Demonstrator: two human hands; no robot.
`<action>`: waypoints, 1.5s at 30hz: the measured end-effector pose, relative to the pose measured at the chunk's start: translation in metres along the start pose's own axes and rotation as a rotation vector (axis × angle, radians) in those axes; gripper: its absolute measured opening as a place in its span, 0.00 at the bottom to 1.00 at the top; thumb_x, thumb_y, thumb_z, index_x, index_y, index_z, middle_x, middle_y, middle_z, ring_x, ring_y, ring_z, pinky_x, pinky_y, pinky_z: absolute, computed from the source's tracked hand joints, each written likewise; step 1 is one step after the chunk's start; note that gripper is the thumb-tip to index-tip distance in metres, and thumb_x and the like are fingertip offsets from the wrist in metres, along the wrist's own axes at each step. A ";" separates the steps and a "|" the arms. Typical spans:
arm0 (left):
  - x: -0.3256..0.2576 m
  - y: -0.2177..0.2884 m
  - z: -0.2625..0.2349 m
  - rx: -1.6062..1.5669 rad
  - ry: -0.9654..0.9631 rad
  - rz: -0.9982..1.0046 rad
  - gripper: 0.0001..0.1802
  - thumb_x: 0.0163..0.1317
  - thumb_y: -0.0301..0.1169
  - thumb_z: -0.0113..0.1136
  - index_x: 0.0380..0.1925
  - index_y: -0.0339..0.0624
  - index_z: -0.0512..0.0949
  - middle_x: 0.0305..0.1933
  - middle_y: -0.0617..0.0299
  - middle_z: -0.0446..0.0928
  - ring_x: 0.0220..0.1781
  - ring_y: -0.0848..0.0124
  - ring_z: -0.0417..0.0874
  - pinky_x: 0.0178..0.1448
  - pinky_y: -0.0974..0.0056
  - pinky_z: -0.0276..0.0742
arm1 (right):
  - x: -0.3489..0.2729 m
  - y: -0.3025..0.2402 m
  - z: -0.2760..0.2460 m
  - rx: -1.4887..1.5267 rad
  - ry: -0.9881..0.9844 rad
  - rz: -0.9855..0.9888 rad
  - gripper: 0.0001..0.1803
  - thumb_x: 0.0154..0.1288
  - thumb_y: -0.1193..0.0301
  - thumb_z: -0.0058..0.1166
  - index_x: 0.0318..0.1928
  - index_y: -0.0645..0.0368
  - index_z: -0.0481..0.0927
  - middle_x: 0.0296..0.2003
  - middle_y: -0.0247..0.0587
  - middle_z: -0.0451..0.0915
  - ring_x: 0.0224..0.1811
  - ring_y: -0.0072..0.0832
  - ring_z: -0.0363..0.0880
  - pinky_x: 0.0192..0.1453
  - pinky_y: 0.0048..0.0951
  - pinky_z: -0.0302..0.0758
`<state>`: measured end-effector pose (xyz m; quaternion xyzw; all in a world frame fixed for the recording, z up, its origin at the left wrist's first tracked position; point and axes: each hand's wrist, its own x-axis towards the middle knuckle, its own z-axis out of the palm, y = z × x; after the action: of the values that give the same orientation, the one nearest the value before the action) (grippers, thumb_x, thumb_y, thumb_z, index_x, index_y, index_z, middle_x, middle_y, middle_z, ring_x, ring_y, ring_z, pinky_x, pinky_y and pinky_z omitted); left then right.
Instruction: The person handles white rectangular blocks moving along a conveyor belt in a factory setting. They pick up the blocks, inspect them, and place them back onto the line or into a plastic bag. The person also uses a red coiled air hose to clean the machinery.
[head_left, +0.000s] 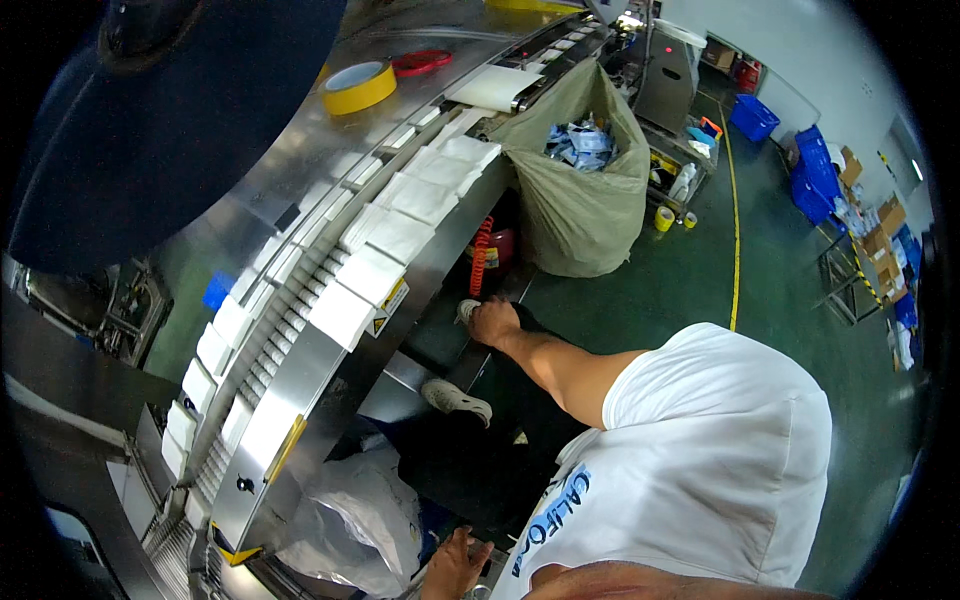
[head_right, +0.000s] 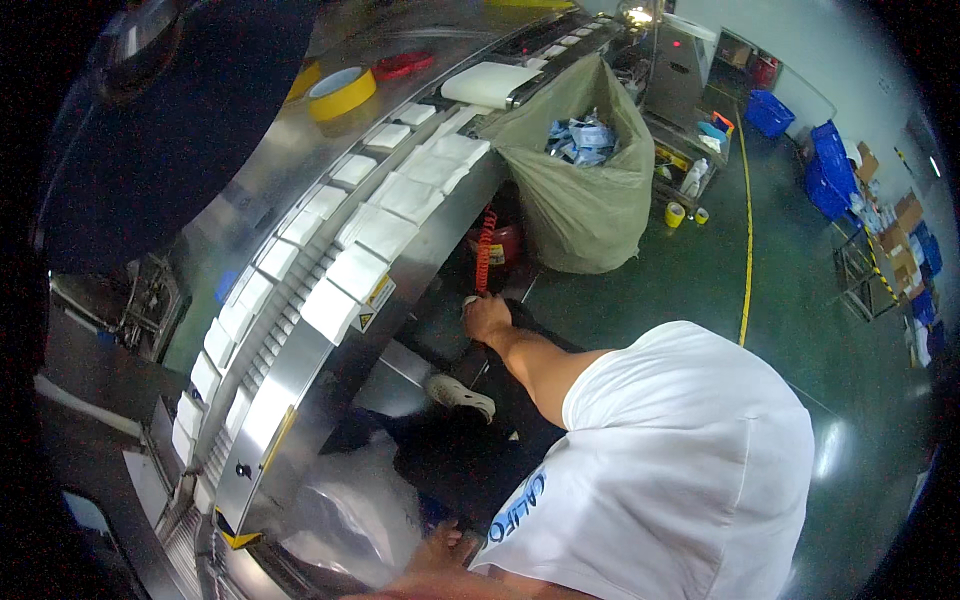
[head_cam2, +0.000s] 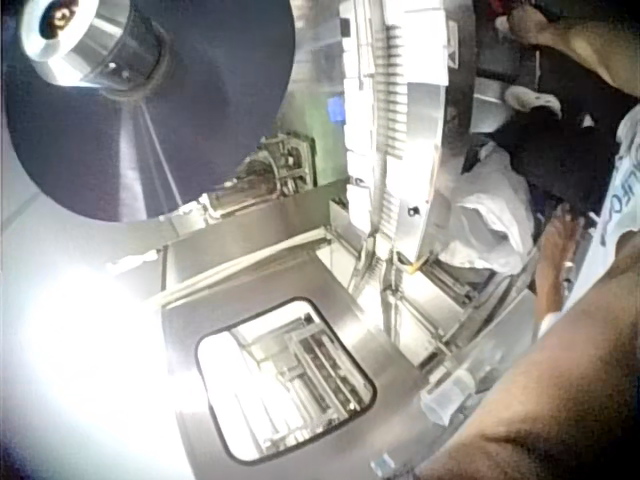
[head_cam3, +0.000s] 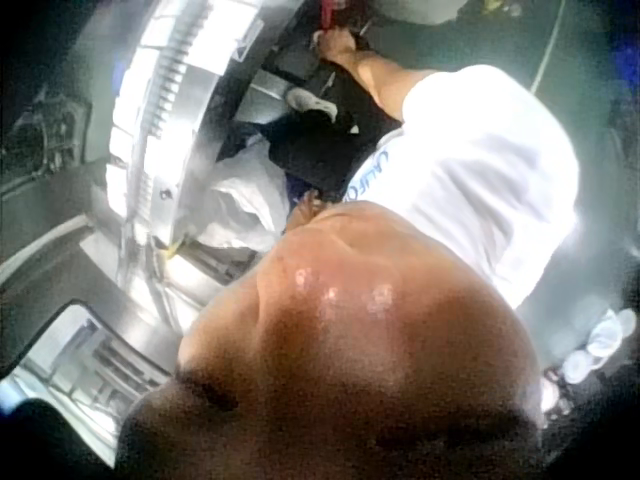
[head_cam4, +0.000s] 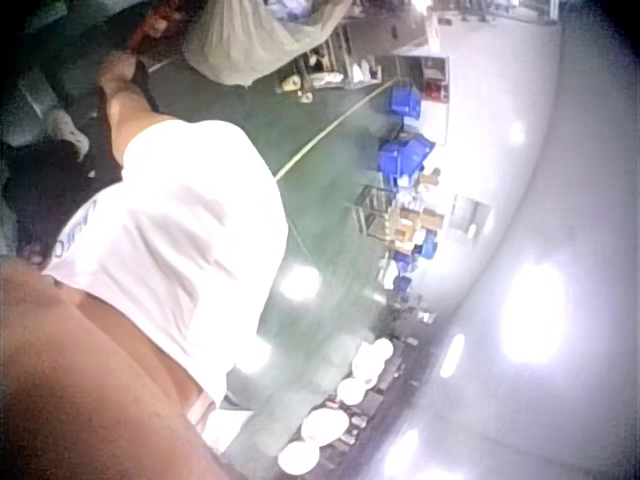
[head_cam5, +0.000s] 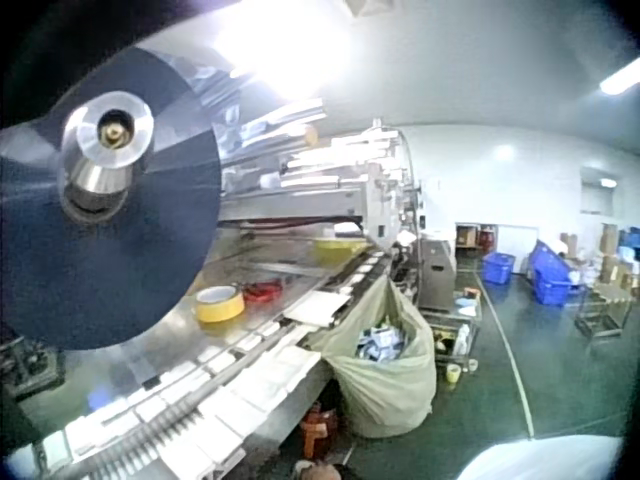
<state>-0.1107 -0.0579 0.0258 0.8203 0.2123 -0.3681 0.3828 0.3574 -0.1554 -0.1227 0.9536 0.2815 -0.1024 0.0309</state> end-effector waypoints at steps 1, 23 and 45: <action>-0.005 0.003 0.000 -0.009 0.006 -0.025 0.42 0.70 0.55 0.62 0.73 0.37 0.67 0.60 0.43 0.83 0.62 0.49 0.85 0.65 0.50 0.81 | 0.001 -0.001 -0.001 0.039 0.002 0.030 0.20 0.74 0.60 0.49 0.52 0.55 0.90 0.51 0.49 0.89 0.56 0.43 0.87 0.59 0.45 0.80; -0.016 0.001 0.009 0.143 0.257 0.197 0.34 0.73 0.51 0.60 0.65 0.33 0.72 0.53 0.41 0.84 0.56 0.44 0.86 0.60 0.47 0.82 | 0.001 -0.010 -0.004 0.000 0.046 0.058 0.24 0.77 0.55 0.46 0.47 0.58 0.91 0.48 0.50 0.90 0.51 0.45 0.90 0.57 0.45 0.84; -0.007 -0.006 0.019 0.164 0.280 0.200 0.29 0.71 0.50 0.63 0.52 0.31 0.75 0.46 0.40 0.85 0.49 0.45 0.89 0.52 0.48 0.84 | 0.002 -0.010 0.010 -0.046 0.146 0.068 0.25 0.75 0.53 0.49 0.43 0.61 0.91 0.46 0.51 0.90 0.49 0.47 0.90 0.55 0.46 0.85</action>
<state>-0.1276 -0.0697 0.0196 0.9090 0.1503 -0.2265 0.3159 0.3522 -0.1467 -0.1327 0.9666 0.2527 -0.0251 0.0354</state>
